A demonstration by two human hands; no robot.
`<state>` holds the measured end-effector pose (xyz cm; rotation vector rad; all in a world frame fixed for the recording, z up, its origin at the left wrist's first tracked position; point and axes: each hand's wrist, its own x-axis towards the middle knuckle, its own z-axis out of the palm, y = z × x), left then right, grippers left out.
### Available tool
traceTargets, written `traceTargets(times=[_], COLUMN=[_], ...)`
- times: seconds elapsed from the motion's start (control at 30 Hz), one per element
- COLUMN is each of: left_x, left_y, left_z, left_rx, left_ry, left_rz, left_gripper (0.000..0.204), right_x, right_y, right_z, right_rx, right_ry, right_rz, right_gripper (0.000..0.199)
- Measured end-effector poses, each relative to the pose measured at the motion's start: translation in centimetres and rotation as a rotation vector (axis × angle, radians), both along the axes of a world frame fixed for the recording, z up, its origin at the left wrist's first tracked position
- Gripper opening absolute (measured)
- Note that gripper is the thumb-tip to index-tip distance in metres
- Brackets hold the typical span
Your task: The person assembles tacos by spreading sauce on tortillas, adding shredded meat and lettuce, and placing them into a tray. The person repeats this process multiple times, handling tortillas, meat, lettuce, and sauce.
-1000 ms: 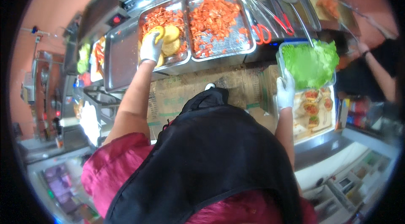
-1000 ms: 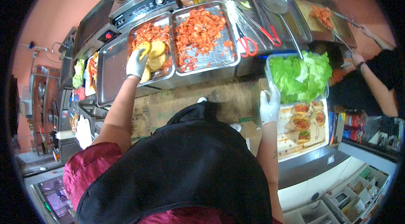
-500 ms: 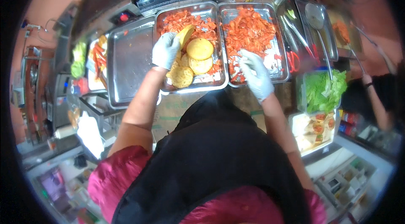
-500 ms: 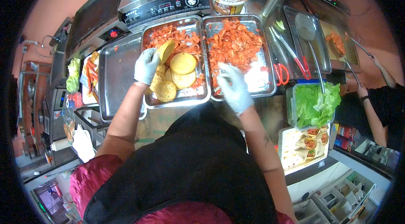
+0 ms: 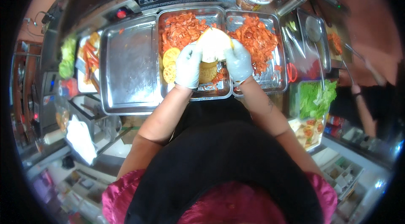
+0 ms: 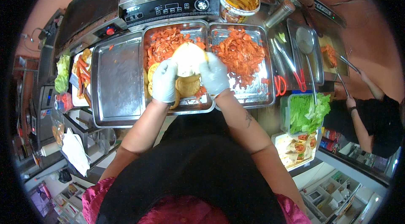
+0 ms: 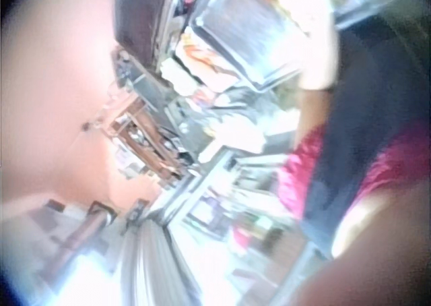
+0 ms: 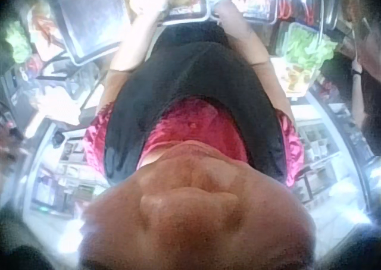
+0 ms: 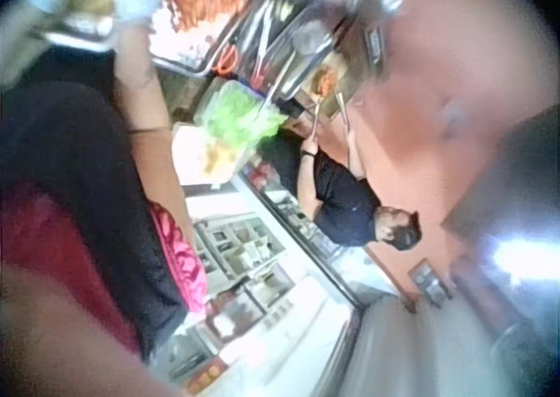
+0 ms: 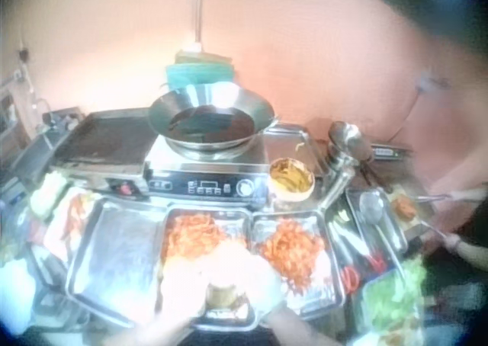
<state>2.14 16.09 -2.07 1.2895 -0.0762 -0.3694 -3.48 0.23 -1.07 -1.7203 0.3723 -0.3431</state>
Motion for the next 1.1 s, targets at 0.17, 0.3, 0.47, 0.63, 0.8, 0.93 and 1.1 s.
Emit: traceTargets(times=[0.17,0.3,0.47,0.63,0.8,0.93,1.1], left_x=[0.8,2.6,3.5,3.8,5.5,7.8,9.1], left_y=[-0.2,-2.5,-8.1,-13.9,-18.0,-18.7,-19.6], left_z=[1.4,4.0,3.1,1.5,0.4,-0.1,0.7], left_rx=[-0.385,-0.772,-0.797,-0.734,-0.848,-0.821,-0.759], left_ry=[0.355,0.790,0.857,0.880,0.951,0.859,0.832], left_rz=[-0.089,-0.261,-0.268,-0.273,-0.178,-0.036,0.012], left_gripper=[0.055,0.086,0.062,0.047,0.055,0.066,0.071], right_x=[1.2,1.8,2.2,3.0,6.0,10.7,21.2], right_y=[-2.0,-3.4,-5.7,-11.7,-18.7,-25.2,-28.1], right_z=[0.5,1.6,3.6,1.9,0.1,2.4,1.6], right_rx=[0.074,-0.501,-0.754,-0.303,0.351,-0.778,-1.036], right_ry=[-0.031,-0.253,-0.253,-0.117,-0.164,-0.213,0.196], right_rz=[0.108,0.385,0.318,0.231,0.365,-0.016,0.328], right_gripper=[0.027,0.035,0.048,0.039,0.046,0.045,0.043])
